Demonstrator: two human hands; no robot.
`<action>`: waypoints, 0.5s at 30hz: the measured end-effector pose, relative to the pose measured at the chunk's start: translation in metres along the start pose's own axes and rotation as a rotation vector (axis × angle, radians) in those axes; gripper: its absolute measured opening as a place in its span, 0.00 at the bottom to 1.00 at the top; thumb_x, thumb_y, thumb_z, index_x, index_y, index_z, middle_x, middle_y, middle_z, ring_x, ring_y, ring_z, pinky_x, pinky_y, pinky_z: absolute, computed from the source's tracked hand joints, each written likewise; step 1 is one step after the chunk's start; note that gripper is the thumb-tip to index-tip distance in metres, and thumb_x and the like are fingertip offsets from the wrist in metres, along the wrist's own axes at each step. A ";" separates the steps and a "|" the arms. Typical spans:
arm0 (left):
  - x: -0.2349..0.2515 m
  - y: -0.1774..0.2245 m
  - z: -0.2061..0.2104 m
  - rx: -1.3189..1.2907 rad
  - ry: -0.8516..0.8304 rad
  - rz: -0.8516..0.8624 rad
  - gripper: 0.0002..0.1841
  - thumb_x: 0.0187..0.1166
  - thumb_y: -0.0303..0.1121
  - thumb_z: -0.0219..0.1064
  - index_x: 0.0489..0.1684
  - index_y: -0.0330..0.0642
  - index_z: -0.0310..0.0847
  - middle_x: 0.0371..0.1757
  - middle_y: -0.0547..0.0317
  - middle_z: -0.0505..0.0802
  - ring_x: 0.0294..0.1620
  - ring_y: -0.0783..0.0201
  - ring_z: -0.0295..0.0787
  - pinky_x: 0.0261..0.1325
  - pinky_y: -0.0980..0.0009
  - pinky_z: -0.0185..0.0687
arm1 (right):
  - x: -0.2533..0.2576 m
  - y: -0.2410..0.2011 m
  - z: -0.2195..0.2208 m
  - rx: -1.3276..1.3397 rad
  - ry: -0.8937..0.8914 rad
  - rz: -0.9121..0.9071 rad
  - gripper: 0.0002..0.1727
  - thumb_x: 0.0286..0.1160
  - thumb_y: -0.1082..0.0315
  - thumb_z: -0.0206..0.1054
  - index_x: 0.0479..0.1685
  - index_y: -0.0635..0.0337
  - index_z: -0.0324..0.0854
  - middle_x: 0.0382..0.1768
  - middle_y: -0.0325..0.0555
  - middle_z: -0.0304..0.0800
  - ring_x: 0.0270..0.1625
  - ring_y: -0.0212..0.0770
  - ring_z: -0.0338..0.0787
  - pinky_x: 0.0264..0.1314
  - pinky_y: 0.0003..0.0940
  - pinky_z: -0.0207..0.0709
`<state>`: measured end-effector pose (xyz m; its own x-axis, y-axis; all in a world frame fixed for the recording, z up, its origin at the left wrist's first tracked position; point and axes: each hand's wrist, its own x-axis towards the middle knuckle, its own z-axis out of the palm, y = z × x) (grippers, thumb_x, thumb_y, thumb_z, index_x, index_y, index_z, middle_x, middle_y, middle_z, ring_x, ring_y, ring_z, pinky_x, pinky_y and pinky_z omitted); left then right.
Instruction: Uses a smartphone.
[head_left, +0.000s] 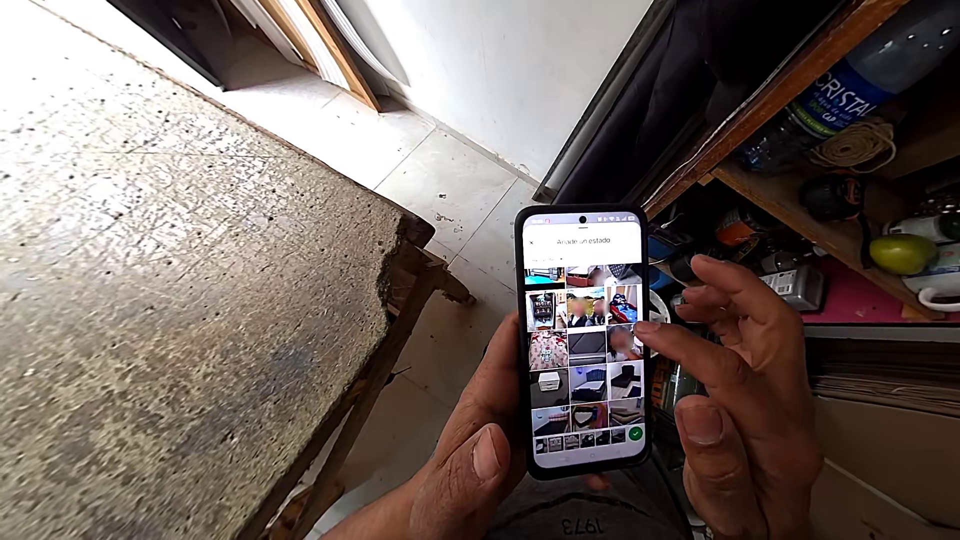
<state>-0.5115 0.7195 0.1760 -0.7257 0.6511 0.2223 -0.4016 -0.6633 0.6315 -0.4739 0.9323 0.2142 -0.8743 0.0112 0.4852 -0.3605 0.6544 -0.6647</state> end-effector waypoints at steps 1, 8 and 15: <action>0.000 0.000 0.000 -0.002 0.003 0.002 0.39 0.84 0.55 0.62 0.92 0.55 0.48 0.81 0.48 0.76 0.77 0.49 0.80 0.59 0.55 0.92 | -0.001 0.000 0.000 0.014 -0.004 -0.001 0.25 0.92 0.43 0.43 0.59 0.35 0.89 0.84 0.44 0.66 0.86 0.47 0.65 0.82 0.44 0.69; -0.001 0.001 0.000 0.009 0.020 -0.016 0.39 0.83 0.57 0.62 0.92 0.56 0.49 0.80 0.47 0.77 0.76 0.47 0.80 0.58 0.53 0.92 | -0.005 0.002 0.001 0.051 -0.042 0.009 0.27 0.92 0.43 0.43 0.53 0.39 0.91 0.81 0.46 0.70 0.85 0.46 0.66 0.81 0.43 0.70; 0.001 0.001 0.000 0.018 0.011 -0.014 0.39 0.83 0.56 0.62 0.91 0.56 0.49 0.81 0.48 0.77 0.76 0.48 0.80 0.59 0.54 0.92 | -0.001 0.003 0.003 -0.004 -0.028 0.012 0.29 0.92 0.41 0.40 0.62 0.39 0.88 0.83 0.45 0.67 0.84 0.44 0.67 0.80 0.41 0.70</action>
<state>-0.5126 0.7198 0.1768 -0.7260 0.6563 0.2054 -0.4016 -0.6471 0.6481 -0.4749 0.9321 0.2107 -0.8873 -0.0024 0.4612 -0.3489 0.6576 -0.6678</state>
